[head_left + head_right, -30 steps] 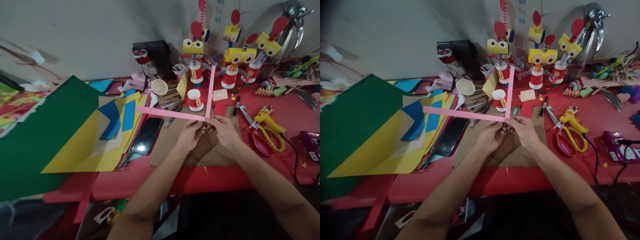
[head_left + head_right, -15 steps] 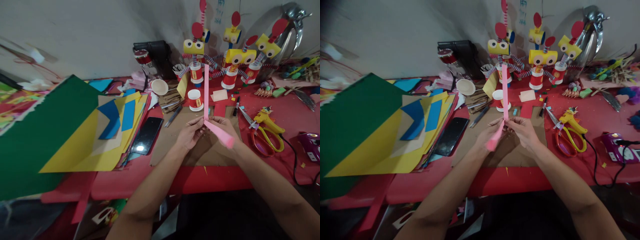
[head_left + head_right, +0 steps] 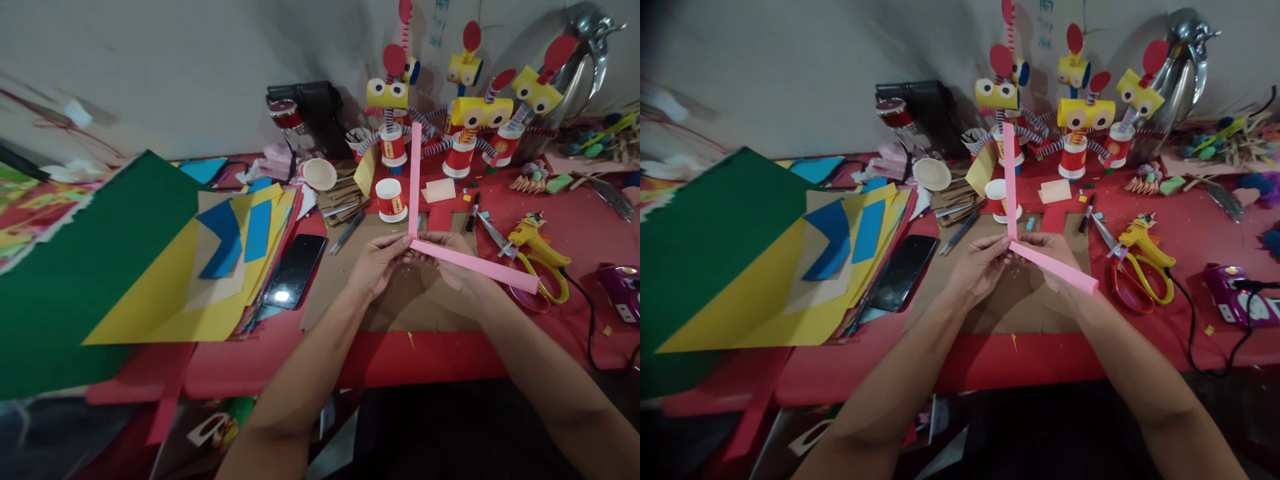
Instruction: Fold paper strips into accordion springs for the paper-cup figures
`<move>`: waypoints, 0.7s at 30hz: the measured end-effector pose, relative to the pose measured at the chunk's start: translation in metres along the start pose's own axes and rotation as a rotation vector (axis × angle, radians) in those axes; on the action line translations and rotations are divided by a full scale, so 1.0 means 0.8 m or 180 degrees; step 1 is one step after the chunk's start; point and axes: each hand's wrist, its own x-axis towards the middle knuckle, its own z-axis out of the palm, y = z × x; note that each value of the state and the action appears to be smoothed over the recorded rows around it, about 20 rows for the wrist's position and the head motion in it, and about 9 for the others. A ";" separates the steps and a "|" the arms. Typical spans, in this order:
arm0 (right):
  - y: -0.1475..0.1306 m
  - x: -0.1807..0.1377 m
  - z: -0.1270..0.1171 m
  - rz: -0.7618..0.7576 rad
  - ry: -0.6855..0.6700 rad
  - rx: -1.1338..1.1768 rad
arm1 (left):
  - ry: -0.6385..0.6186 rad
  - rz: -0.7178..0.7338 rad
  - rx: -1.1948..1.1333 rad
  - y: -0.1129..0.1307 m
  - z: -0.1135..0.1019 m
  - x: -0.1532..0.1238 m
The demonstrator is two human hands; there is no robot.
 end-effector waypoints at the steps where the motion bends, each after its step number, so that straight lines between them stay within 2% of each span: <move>1: 0.000 0.000 -0.001 -0.0011 -0.0009 0.0004 | -0.0005 0.0008 0.0000 0.000 0.001 -0.001; 5: -0.004 -0.001 -0.004 -0.0044 -0.0057 0.0010 | 0.0093 0.0072 0.0006 0.002 0.003 -0.001; 10: -0.009 -0.007 0.003 -0.0014 -0.0285 0.0043 | 0.0530 0.0234 -0.0032 -0.002 0.004 0.002; 13: -0.004 -0.008 0.011 -0.0207 -0.0116 0.0143 | 0.0771 0.0457 -0.0152 -0.010 0.005 0.003; 18: 0.005 -0.007 0.022 -0.0375 0.0317 0.0279 | 0.0896 0.0695 -0.0335 -0.019 0.011 -0.001; 21: 0.007 -0.006 0.023 -0.0426 0.0421 0.0268 | 0.0963 0.0796 -0.0352 -0.021 0.015 -0.004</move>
